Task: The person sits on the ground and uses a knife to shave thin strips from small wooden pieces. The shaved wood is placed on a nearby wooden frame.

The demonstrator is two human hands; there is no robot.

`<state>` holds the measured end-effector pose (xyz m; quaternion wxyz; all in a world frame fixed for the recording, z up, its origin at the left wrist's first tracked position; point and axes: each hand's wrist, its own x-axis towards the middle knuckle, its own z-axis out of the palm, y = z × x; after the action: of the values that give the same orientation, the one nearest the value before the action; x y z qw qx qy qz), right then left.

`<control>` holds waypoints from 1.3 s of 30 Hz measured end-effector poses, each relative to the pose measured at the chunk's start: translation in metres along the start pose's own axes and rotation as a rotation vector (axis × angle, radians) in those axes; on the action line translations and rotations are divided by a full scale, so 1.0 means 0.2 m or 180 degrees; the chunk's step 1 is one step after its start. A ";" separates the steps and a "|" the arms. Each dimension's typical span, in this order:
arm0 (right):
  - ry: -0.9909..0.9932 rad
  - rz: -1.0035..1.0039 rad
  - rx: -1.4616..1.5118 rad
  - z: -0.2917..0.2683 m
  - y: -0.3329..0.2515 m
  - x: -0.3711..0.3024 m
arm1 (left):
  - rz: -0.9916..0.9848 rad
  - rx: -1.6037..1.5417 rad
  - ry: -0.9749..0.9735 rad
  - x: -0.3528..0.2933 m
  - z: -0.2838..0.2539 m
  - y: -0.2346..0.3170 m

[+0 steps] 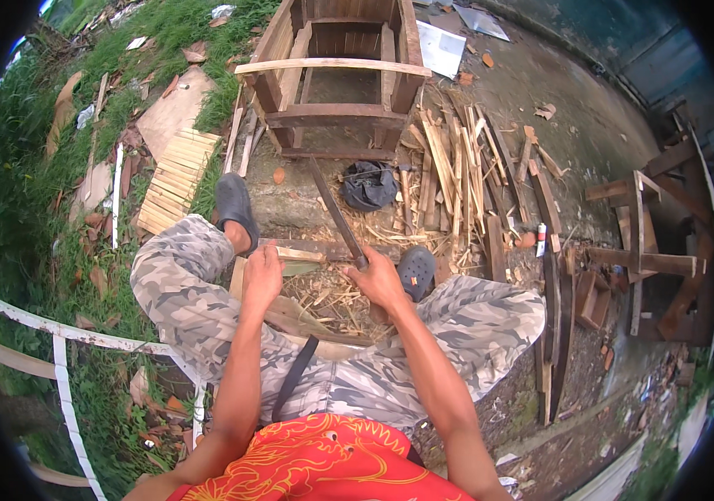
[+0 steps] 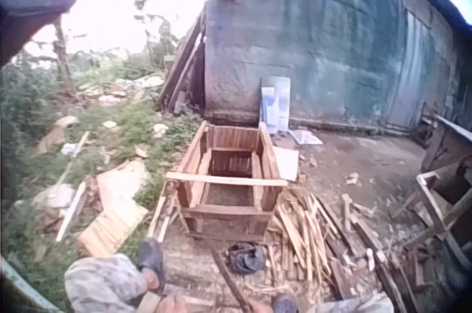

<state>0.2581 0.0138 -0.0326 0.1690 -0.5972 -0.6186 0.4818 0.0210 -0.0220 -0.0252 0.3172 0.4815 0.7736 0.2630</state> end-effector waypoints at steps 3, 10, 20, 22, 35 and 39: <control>0.0079 0.0052 -0.0153 0.02 0.09 -0.01 | -0.0351 -0.0359 -0.0007 -0.02 0.00 0.00; 0.0129 0.0256 -0.0007 0.17 0.25 0.01 | 0.0166 -0.0457 -0.0064 0.01 0.05 -0.08; -0.0395 0.0415 -0.0992 0.49 0.34 0.03 | -0.1357 -0.2378 -0.1173 -0.08 -0.16 0.13; -0.0385 0.0213 -0.0922 0.55 0.33 0.05 | -0.1503 -0.2307 -0.1156 -0.10 -0.19 0.11; -0.0330 0.0669 -0.0920 0.66 0.75 0.15 | -0.1416 -0.2611 -0.1403 -0.10 -0.15 0.03; -0.0401 0.0812 -0.0712 0.65 0.73 0.16 | -0.1662 -0.2421 -0.1121 -0.03 -0.08 0.09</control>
<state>0.2318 -0.0355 -0.2226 0.0000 -0.6545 -0.5969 0.4640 0.0212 -0.0221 0.0003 0.6517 0.1589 0.6522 0.3531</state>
